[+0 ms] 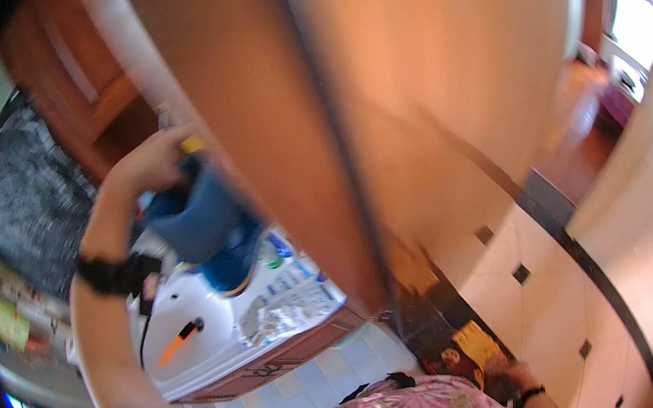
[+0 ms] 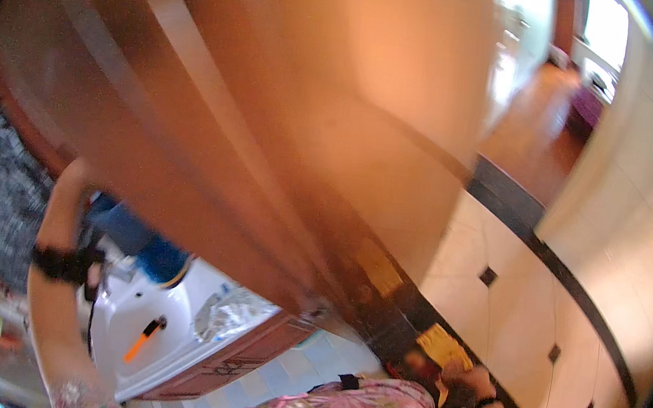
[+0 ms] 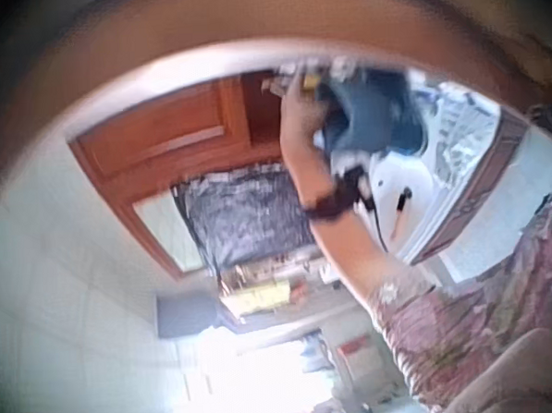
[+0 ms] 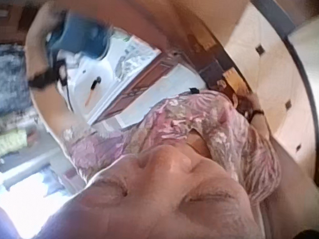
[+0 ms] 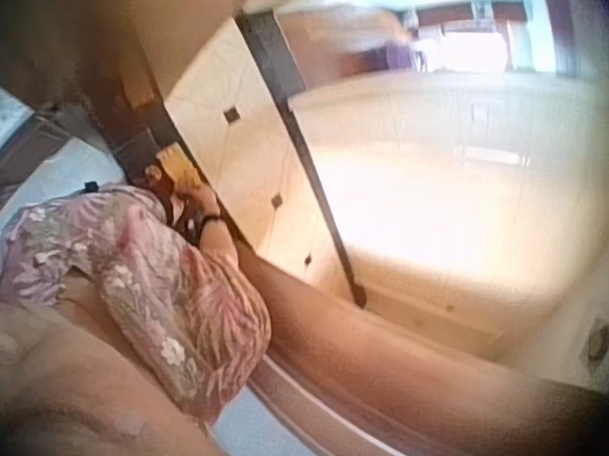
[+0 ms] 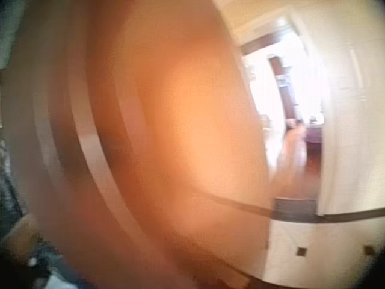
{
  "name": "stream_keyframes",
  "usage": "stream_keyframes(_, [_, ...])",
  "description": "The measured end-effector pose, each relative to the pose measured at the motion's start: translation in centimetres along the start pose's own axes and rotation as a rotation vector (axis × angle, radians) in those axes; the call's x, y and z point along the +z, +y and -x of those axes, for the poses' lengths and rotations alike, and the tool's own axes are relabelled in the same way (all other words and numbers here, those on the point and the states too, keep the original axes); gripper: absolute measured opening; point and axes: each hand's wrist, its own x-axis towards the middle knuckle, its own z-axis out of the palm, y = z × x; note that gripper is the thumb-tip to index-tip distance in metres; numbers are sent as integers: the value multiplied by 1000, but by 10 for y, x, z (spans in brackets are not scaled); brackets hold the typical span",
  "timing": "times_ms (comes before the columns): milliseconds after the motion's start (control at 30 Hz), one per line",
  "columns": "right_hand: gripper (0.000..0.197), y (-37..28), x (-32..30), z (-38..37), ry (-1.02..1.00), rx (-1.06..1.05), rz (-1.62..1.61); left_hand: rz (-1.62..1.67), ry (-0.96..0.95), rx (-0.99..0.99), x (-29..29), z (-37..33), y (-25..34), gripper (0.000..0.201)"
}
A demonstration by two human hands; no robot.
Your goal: The person rinses blue rain boots under a faucet, scrubs them with a brush, and wipes the boots and the sink with a cloth.
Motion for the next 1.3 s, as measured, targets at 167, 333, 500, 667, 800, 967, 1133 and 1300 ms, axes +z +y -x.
stream_keyframes(167, [46, 17, -30, -48, -32, -90, -164, 61, 218, 15, 21, 58, 10, 30])
stream_keyframes(333, [42, 41, -46, -67, -134, -152, -215, 30, 111, -233, 59, 122, 36, 38])
stream_keyframes(500, [37, 94, -47, -102, -217, -150, -25, 128, 47, -459, 122, 190, 64, 50])
stream_keyframes(667, [39, 130, -82, -113, -224, -199, 34, 344, -164, -525, 215, 238, 84, 35])
stream_keyframes(800, [34, 140, -103, -128, -246, -124, -293, 210, -308, -502, 345, 275, 76, 36])
stream_keyframes(967, [39, 153, -117, -177, -164, -83, -209, 103, -673, -529, 461, 289, 141, 36])
stream_keyframes(1133, [46, 143, -179, -176, -111, 65, -286, 224, -763, -538, 523, 225, 203, 35])
stream_keyframes(1300, [35, 175, -200, -222, -96, -71, -124, 315, -793, -575, 538, 190, 241, 34])
